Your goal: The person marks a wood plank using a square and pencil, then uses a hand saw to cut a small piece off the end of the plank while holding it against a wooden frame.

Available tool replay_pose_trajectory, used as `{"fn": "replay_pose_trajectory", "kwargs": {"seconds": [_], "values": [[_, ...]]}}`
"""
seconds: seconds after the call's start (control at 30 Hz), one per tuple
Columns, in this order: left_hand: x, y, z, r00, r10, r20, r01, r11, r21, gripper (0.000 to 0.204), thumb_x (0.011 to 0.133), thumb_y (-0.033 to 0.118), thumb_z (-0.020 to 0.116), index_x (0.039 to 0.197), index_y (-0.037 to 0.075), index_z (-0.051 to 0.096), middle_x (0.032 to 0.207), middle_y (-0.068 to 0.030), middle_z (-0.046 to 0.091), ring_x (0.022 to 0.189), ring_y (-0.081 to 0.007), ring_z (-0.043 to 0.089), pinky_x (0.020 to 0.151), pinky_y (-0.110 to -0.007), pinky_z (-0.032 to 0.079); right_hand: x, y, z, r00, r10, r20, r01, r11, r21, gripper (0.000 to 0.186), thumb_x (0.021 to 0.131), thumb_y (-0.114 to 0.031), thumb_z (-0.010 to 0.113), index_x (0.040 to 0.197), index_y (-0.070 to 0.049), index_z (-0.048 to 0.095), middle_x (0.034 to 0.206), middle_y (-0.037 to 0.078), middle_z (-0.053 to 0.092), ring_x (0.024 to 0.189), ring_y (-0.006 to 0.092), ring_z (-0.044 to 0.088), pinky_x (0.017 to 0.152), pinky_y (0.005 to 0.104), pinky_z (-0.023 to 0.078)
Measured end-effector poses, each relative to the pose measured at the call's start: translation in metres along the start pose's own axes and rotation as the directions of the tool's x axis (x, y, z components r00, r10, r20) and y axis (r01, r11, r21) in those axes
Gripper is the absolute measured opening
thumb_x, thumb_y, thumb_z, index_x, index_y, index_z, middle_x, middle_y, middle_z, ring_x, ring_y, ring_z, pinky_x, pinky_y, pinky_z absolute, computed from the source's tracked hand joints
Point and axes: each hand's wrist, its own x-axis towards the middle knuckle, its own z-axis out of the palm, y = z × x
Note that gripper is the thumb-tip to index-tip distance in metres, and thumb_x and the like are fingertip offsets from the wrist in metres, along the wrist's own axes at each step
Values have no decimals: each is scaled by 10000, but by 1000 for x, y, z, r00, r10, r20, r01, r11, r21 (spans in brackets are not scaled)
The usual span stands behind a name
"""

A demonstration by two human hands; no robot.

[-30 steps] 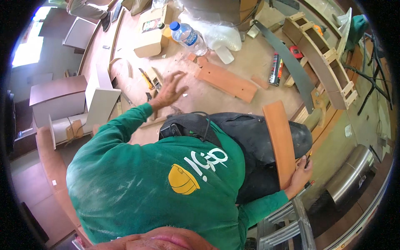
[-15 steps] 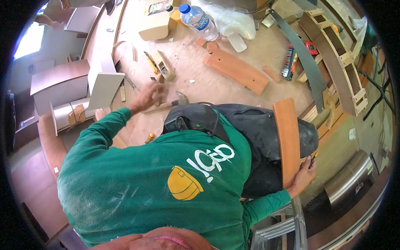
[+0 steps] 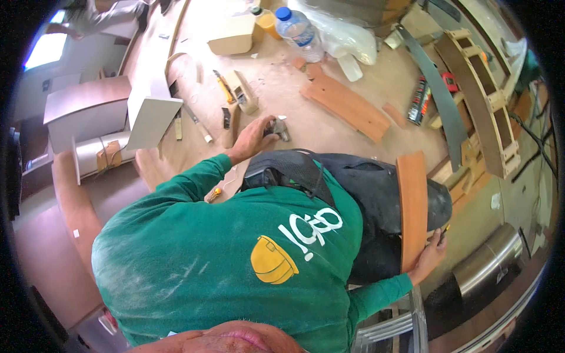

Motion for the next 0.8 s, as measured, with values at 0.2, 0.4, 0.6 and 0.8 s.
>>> {"fn": "replay_pose_trajectory", "kwargs": {"seconds": [0.2,0.4,0.6,0.8], "values": [[41,20,12,986,-166,-21,166,986,6,632,970,361,786,1473,103,501,1232,-217,698,1144,-391,694,979,-485,559,-5,-17,4,997,19,-71,-16,999,41,378,1064,-331,659,1059,47,680,803,70,611,760,152,535,702,351,463],[54,26,3,987,-158,39,156,986,59,680,980,355,771,1521,94,453,1300,-254,686,1222,-414,675,1029,-485,544,-7,-13,3,996,79,-44,-75,994,85,367,1059,-323,666,927,17,625,785,57,606,735,135,550,687,337,462],[79,54,-35,908,-208,365,153,973,174,672,982,349,732,1517,53,454,1375,-279,657,1297,-448,631,1090,-513,506,-11,-15,5,993,52,-104,-39,992,121,356,1034,-307,692,1089,44,690,833,96,646,789,176,592,764,365,501],[137,86,-58,865,-124,486,-164,846,508,607,942,338,761,1444,47,585,1368,-249,671,1283,-458,627,1089,-516,499,-8,-14,3,994,35,-102,-24,994,111,318,1019,-274,702,1041,42,678,794,142,616,753,220,581,739,400,486]]}}
